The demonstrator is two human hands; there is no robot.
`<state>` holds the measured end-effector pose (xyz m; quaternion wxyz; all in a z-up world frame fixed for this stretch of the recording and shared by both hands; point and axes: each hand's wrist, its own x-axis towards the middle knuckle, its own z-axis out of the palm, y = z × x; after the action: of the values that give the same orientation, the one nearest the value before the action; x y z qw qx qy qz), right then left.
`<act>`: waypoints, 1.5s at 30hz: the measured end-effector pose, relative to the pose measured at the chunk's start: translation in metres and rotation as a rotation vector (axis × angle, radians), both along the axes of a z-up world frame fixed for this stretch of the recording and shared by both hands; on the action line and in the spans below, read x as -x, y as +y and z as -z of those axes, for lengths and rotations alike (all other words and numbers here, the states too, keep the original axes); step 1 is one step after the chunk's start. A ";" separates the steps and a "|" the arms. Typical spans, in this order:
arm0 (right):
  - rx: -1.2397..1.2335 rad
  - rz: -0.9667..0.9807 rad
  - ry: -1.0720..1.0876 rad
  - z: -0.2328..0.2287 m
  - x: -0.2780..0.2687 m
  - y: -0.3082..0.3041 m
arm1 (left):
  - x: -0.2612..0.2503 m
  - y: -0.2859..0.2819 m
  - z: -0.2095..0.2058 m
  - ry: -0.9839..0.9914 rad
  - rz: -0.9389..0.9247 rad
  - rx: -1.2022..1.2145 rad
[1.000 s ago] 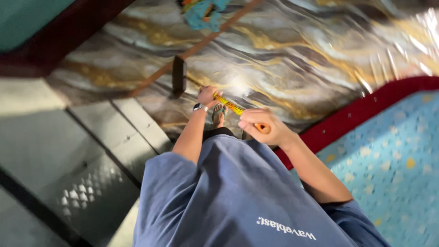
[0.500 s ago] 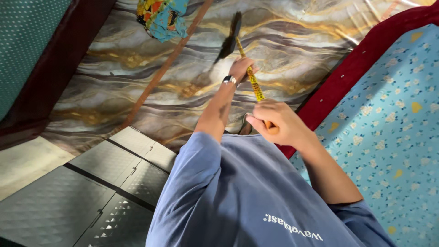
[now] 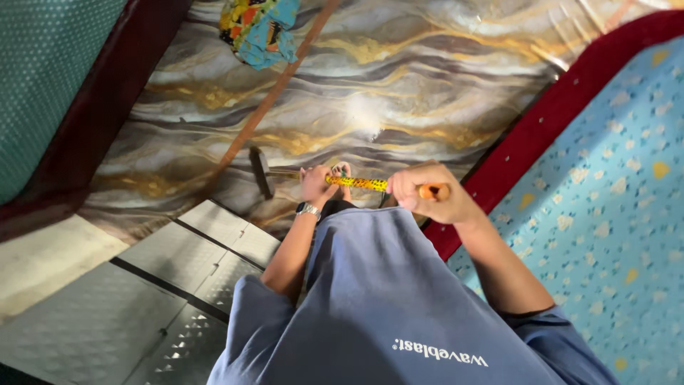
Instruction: The person sweeps debris from the floor using a broom, reaching under furniture and into corners throughout the room.
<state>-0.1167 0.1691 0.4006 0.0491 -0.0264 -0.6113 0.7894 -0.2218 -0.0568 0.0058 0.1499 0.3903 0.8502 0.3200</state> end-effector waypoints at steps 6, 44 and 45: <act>-0.343 0.102 -0.076 -0.021 -0.023 0.010 | -0.027 0.103 0.037 -0.190 0.216 -0.031; -0.773 0.310 -0.160 -0.020 -0.032 -0.050 | -0.060 0.233 0.040 -0.216 0.561 -0.333; -0.813 0.301 -0.132 -0.018 -0.032 -0.050 | -0.065 0.244 0.039 -0.238 0.564 -0.292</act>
<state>-0.0848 0.1187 0.4189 0.1308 -0.1441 -0.8634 0.4655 -0.1569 0.1868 -0.0335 0.2732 0.5876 0.6303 0.4275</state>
